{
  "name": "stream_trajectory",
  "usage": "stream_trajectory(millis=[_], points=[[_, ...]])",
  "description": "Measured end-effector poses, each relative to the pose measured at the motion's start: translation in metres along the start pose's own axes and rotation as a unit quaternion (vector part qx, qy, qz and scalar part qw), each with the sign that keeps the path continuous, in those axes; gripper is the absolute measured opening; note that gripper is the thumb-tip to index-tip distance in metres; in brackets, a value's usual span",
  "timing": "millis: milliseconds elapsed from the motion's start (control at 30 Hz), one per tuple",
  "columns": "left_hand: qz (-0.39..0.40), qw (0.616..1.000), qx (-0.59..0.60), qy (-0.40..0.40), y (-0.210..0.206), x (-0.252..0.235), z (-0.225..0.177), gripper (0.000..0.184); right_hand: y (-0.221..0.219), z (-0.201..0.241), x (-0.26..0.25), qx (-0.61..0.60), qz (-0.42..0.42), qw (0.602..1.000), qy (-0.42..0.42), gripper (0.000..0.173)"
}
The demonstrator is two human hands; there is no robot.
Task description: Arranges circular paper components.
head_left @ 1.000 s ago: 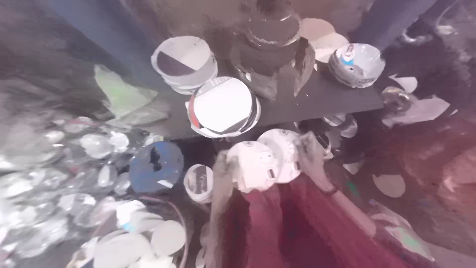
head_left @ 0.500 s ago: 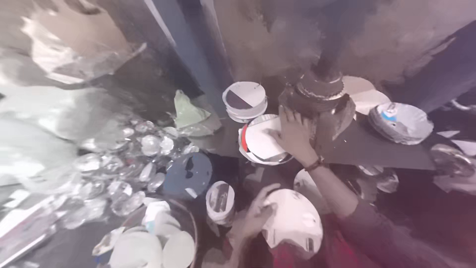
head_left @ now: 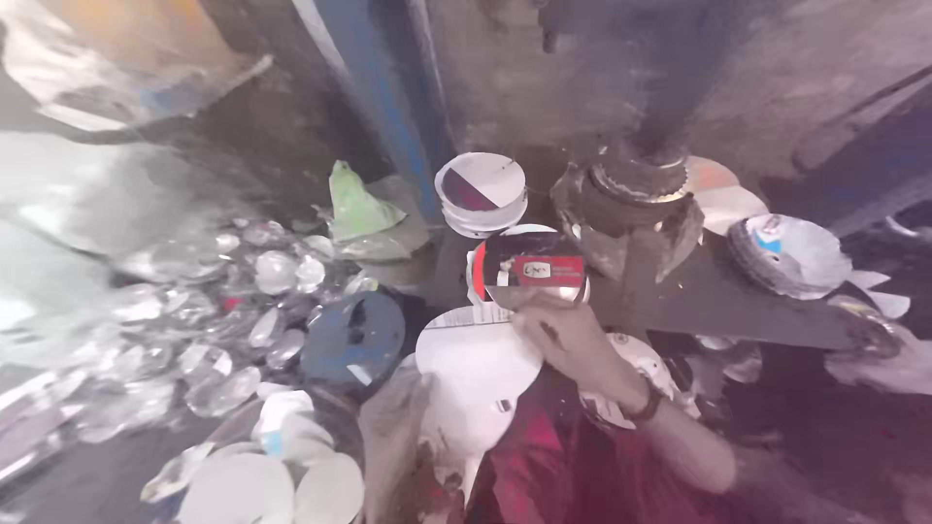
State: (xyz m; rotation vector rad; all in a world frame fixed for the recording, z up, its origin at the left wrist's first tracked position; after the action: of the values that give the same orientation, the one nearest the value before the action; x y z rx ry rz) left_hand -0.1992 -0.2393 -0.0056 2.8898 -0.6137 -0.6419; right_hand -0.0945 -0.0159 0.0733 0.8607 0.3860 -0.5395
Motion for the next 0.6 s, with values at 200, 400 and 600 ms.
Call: stream_trajectory(millis=[200,400,600], points=[[0.149,0.934,-0.315,0.077,0.021,0.020,-0.016,0.020,0.013,-0.080,-0.035,0.271,0.029,0.939,-0.210,0.069],[0.013,0.987,-0.156,-0.023,0.036,0.021,-0.016,0.045,0.050,-0.063,-0.019,0.003,-0.211,0.968,-0.133,0.016],[-0.020,0.985,0.122,0.119,-0.015,0.005,-0.010,0.020,-0.011,0.011,-0.004,-0.083,-0.022,0.994,-0.064,0.017]])
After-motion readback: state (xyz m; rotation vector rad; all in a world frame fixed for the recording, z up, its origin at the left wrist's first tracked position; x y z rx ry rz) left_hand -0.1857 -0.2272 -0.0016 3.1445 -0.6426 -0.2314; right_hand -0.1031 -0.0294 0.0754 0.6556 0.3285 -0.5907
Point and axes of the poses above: each hand's wrist, its own x-axis away from the middle knuckle, its own y-axis out of the back of the hand, z = x × y, the point moved 6 cm from there along -x, towards the middle knuckle, and after that the axes turned 2 degrees about -y, right-handed, at the moved point
